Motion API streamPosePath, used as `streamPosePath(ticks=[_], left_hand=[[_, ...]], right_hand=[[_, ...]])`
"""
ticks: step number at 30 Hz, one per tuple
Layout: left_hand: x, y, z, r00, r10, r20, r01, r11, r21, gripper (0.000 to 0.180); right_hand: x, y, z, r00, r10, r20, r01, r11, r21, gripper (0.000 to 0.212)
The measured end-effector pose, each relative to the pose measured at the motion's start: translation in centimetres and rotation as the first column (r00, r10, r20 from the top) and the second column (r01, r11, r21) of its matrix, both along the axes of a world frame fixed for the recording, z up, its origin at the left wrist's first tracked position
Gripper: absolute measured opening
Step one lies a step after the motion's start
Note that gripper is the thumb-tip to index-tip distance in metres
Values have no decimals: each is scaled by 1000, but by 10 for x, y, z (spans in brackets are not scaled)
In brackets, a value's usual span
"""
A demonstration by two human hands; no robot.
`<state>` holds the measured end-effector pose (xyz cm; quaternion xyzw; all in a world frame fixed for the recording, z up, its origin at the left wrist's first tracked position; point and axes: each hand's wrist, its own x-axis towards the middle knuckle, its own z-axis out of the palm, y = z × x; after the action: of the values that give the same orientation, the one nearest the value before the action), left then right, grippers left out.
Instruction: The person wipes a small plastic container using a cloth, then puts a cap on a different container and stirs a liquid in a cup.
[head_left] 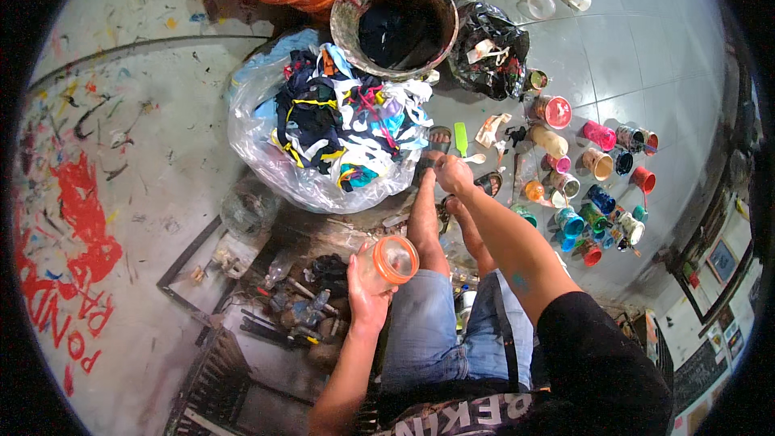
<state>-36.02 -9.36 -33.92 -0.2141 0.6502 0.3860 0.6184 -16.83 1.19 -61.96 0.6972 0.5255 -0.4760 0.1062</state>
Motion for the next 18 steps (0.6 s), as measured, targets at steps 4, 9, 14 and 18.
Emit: streamPosePath(ticks=[4,9,14,18], left_hand=[[-4,-16,-17,993,109,-33,-110,994,-29,61],[-7,-36,-39,979,193,-60,-193,981,14,61],[-3,-58,-54,963,259,-76,-256,965,49,64],[-3,-67,-54,940,339,-33,-338,940,50,68]], right_hand=[[-14,-3,-56,1000,-20,23,20,1000,15,20],[-43,-7,-106,988,125,88,-132,988,77,22],[-98,-11,-73,973,-169,-154,227,794,563,22],[-120,-15,2,951,74,-300,90,862,499,16]])
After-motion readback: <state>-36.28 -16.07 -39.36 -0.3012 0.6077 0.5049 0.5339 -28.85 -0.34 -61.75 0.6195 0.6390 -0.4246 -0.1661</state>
